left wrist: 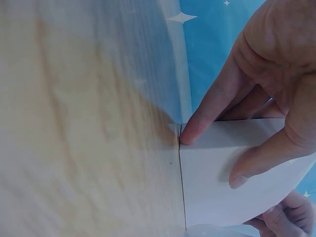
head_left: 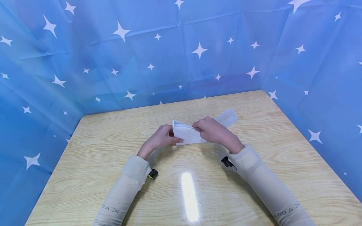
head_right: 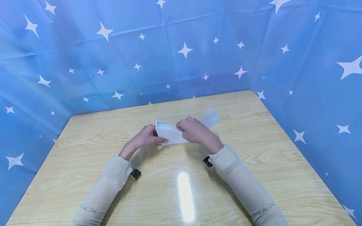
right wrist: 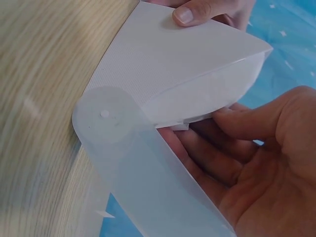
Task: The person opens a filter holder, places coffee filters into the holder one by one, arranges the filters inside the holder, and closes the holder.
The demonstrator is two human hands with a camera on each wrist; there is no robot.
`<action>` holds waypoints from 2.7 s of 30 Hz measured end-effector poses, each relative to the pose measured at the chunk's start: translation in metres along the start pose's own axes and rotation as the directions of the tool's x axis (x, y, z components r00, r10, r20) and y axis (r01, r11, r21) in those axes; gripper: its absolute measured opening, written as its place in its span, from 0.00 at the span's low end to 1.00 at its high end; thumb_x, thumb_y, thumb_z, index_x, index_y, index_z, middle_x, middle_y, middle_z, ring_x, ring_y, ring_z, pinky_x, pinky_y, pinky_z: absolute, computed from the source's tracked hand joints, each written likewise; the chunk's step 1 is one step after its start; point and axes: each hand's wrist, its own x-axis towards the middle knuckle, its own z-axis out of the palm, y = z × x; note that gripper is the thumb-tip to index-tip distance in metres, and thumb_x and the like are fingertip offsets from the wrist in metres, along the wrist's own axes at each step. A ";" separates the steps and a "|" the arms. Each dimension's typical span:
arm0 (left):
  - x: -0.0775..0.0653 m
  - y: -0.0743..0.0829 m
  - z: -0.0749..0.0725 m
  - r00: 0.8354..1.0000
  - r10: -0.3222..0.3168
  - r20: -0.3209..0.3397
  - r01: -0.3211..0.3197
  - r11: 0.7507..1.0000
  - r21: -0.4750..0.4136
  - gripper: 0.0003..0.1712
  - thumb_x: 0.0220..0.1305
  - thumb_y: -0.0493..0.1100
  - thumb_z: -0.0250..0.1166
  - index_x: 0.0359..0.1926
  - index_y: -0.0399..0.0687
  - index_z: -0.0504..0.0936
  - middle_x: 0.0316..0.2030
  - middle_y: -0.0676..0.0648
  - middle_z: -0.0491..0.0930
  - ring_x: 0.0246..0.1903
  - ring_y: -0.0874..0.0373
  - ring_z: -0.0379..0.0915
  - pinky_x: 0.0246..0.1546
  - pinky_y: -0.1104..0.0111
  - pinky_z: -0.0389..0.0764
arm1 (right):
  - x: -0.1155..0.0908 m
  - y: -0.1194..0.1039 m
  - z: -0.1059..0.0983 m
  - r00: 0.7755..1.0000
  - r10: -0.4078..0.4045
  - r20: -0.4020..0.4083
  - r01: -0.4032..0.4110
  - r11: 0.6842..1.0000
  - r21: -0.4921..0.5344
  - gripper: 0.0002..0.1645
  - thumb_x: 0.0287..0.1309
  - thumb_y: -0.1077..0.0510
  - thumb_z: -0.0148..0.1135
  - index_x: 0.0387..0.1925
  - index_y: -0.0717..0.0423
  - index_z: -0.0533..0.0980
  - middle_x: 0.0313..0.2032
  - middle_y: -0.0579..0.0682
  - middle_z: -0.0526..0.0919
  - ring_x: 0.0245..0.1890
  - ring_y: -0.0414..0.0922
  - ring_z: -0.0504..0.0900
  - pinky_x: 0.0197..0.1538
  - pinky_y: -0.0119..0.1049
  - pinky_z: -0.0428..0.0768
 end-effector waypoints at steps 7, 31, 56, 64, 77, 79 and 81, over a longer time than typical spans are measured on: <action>0.000 -0.001 0.000 1.000 -0.003 -0.001 0.003 1.000 -0.010 0.22 0.65 0.42 0.74 0.59 0.47 0.82 0.45 0.43 0.88 0.32 0.53 0.85 0.36 0.55 0.89 | 0.000 -0.002 0.000 1.000 0.004 0.007 -0.004 1.000 -0.003 0.20 0.66 0.76 0.46 0.30 0.56 0.80 0.17 0.43 0.61 0.19 0.40 0.55 0.28 0.33 0.62; 0.000 0.000 0.000 1.000 -0.001 0.007 0.001 1.000 -0.010 0.23 0.66 0.42 0.73 0.61 0.47 0.82 0.46 0.43 0.88 0.32 0.53 0.85 0.35 0.58 0.89 | 0.000 -0.001 0.002 1.000 0.009 0.023 -0.008 0.999 -0.045 0.20 0.66 0.74 0.50 0.43 0.57 0.85 0.31 0.50 0.87 0.21 0.41 0.71 0.33 0.36 0.73; 0.000 0.000 0.000 1.000 -0.004 0.005 0.004 1.000 -0.008 0.24 0.65 0.43 0.73 0.61 0.48 0.82 0.46 0.43 0.89 0.33 0.54 0.86 0.35 0.56 0.89 | -0.004 -0.006 -0.005 0.999 0.036 0.015 -0.036 0.999 -0.019 0.22 0.68 0.72 0.49 0.48 0.55 0.86 0.39 0.50 0.90 0.24 0.41 0.73 0.34 0.35 0.74; 0.000 0.000 0.000 1.000 0.000 0.006 0.000 1.000 -0.009 0.24 0.65 0.42 0.74 0.61 0.48 0.82 0.46 0.43 0.89 0.32 0.53 0.85 0.35 0.55 0.89 | -0.008 -0.010 -0.016 0.997 0.076 0.003 -0.076 0.996 -0.035 0.20 0.73 0.67 0.49 0.55 0.55 0.84 0.46 0.53 0.90 0.28 0.42 0.78 0.31 0.35 0.72; -0.001 0.000 0.000 1.000 0.009 0.012 -0.009 1.000 -0.006 0.23 0.65 0.42 0.73 0.60 0.48 0.83 0.45 0.43 0.89 0.34 0.50 0.86 0.36 0.54 0.89 | -0.018 -0.003 -0.041 0.991 0.061 -0.119 -0.064 0.998 -0.018 0.13 0.72 0.60 0.60 0.53 0.55 0.84 0.47 0.51 0.90 0.41 0.46 0.88 0.44 0.45 0.86; -0.001 0.000 -0.001 1.000 0.008 0.012 -0.008 1.000 -0.006 0.23 0.65 0.43 0.74 0.60 0.47 0.83 0.45 0.43 0.89 0.34 0.50 0.86 0.36 0.55 0.89 | -0.021 -0.002 -0.046 0.989 0.068 -0.132 -0.069 0.998 -0.007 0.14 0.70 0.59 0.63 0.54 0.56 0.84 0.48 0.52 0.90 0.48 0.49 0.88 0.51 0.50 0.85; -0.001 0.000 -0.001 1.000 0.007 0.011 -0.007 1.000 -0.005 0.23 0.65 0.42 0.73 0.60 0.47 0.83 0.45 0.43 0.89 0.34 0.50 0.86 0.36 0.55 0.89 | -0.023 0.000 -0.051 0.986 0.071 -0.149 -0.073 0.997 -0.003 0.15 0.68 0.59 0.65 0.54 0.56 0.83 0.49 0.53 0.89 0.49 0.51 0.88 0.54 0.53 0.84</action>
